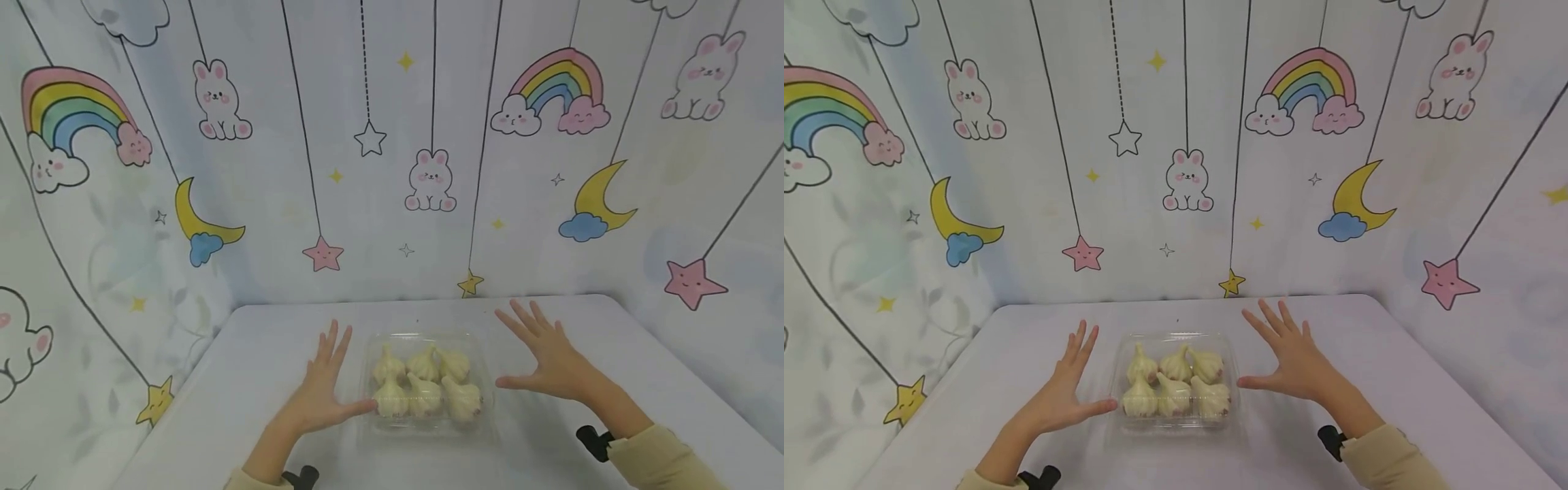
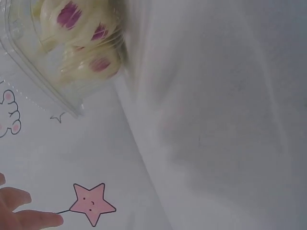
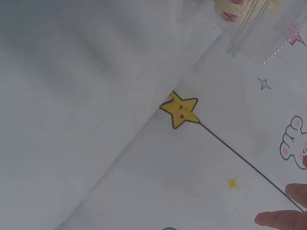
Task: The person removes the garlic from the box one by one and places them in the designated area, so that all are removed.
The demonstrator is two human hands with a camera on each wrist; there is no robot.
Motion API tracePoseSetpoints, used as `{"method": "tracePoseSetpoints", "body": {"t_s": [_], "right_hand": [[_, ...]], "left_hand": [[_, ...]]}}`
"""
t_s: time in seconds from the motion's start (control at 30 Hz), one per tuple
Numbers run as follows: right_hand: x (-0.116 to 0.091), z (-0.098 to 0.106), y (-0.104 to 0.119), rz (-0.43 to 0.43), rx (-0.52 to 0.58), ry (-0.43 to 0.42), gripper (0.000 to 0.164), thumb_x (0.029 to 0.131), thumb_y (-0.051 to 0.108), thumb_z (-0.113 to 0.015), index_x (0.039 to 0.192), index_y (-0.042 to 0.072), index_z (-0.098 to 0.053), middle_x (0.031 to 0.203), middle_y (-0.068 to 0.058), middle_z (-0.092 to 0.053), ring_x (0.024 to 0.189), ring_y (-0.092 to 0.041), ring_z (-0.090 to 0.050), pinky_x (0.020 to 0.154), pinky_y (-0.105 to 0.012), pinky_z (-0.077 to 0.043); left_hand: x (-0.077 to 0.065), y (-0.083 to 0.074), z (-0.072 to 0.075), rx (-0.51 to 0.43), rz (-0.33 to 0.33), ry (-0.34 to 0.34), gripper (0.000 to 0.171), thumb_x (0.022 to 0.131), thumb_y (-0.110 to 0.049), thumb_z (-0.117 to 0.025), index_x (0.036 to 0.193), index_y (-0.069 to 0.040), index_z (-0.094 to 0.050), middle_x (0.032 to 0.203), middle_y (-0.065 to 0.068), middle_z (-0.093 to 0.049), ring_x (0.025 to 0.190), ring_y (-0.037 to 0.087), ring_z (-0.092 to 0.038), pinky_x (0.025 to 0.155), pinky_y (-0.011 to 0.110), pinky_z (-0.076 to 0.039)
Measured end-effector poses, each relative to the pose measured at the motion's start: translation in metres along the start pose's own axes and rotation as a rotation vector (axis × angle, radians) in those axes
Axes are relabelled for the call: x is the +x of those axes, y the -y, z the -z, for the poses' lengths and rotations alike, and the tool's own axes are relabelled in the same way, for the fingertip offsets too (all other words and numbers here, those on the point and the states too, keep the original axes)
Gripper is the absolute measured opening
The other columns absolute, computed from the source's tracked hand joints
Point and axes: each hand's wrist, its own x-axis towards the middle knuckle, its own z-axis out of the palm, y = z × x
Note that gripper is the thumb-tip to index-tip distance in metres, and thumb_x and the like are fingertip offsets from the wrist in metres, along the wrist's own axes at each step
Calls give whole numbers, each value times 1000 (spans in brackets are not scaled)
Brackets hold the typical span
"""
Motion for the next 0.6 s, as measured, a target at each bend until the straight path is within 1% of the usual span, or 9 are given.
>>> {"method": "tracePoseSetpoints", "body": {"t_s": [0.17,0.23,0.3,0.4,0.47,0.53,0.6], "right_hand": [[-2,-6,1,4,55,-5,102,66,61,-70,147,26,-18,153,-11,-5,136,-40,6,91,-76,-3],[-2,-9,1,5,83,-5,102,65,60,-71,147,26,-19,153,-12,-5,136,-40,7,91,-76,-4],[-2,-12,1,-2,109,0,103,65,60,-72,147,26,-19,153,-10,-4,136,-39,8,92,-75,-6],[-2,-17,1,-12,136,4,104,64,60,-72,147,27,-18,153,-9,-2,136,-39,8,89,-77,-13],[-2,-20,2,-24,147,10,106,63,61,-72,147,26,-18,153,-7,-1,136,-37,9,86,-77,-17],[-3,-22,4,-25,157,16,106,63,61,-72,147,26,-18,153,-8,-1,136,-39,7,83,-78,-21],[-3,-25,5,-35,172,26,107,62,62,-72,147,26,-18,153,-7,-1,136,-39,6,83,-77,-21]], "left_hand": [[-2,-1,-7,-81,58,45,113,68,-59,-70,146,-33,8,150,-7,20,135,32,15,98,69,-2],[-2,-1,-10,-108,76,62,112,69,-58,-70,145,-35,9,150,-9,19,136,31,14,98,69,-6],[-1,1,-12,-152,73,72,111,70,-55,-70,145,-34,9,151,-6,18,136,32,10,99,68,-11],[-1,2,-14,-230,66,87,110,73,-47,-72,146,-29,7,152,2,14,137,34,5,99,66,-16],[-1,3,-15,-283,60,100,109,74,-41,-73,147,-23,7,152,7,12,137,35,3,101,64,-14],[-1,4,-18,-327,75,117,109,75,-38,-73,147,-19,7,152,8,11,137,34,5,102,62,-11],[-1,4,-21,-359,91,127,109,75,-37,-73,147,-17,7,152,8,11,137,32,5,104,60,-10]]}}
